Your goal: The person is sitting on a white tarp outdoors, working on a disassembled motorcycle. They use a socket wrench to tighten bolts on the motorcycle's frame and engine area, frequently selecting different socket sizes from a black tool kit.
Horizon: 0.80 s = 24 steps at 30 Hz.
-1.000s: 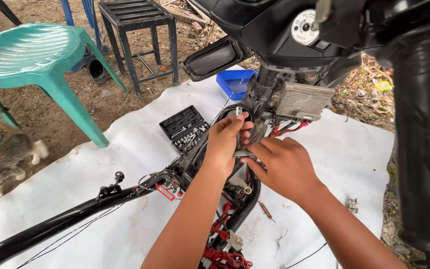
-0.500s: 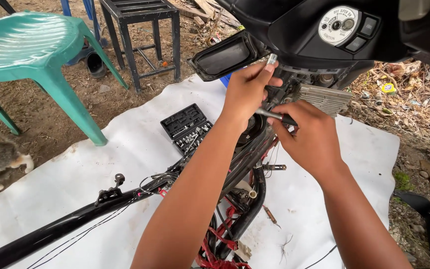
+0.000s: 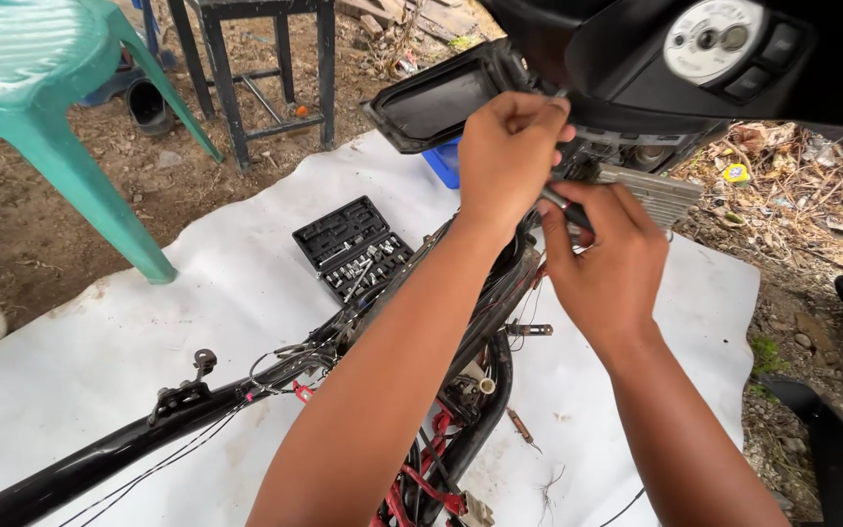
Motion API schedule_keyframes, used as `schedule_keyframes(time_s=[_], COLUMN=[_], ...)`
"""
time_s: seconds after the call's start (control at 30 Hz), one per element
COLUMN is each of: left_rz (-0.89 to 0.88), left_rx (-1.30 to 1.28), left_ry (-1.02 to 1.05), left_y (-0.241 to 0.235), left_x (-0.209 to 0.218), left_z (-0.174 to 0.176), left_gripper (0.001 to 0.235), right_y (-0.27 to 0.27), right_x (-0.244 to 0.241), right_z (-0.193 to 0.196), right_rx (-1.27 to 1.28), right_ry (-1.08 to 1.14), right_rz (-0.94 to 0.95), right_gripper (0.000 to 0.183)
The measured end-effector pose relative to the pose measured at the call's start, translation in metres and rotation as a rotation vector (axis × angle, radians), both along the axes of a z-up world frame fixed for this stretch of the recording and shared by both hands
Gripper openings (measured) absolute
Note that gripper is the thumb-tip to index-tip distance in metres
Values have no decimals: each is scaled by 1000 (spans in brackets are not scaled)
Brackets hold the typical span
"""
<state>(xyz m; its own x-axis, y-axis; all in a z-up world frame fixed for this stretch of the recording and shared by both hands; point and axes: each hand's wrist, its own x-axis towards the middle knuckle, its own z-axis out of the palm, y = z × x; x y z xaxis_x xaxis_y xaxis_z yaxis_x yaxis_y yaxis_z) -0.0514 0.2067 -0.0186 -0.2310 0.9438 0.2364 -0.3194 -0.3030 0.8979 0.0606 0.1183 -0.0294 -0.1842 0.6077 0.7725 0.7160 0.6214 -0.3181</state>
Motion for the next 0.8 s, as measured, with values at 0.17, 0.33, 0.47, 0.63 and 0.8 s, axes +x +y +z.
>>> schedule_keyframes(time_s=[0.17,0.33,0.47,0.63,0.8], left_rz=[135,71,19,29,68], left_rx=[120,83,137,187,236], left_ry=[71,45,-8,-55,-92], left_y=[15,24,35,56,69], left_x=[-15,-26,-31,-26,-24], left_z=[-14,-24,-39,-60,-74], left_gripper=[24,24,24,23,22], right_y=[18,31,39,46,60], right_x=[-18,-27,-36,-48,-43], right_z=[-20,-34,-40,-45,-64], right_rx=[99,120,120,154,160], right_ry=[-2,-51,-81,-111,-127], right_rz=[19,-36,-57,-77,-70], right_gripper=[14,12,11,15,11])
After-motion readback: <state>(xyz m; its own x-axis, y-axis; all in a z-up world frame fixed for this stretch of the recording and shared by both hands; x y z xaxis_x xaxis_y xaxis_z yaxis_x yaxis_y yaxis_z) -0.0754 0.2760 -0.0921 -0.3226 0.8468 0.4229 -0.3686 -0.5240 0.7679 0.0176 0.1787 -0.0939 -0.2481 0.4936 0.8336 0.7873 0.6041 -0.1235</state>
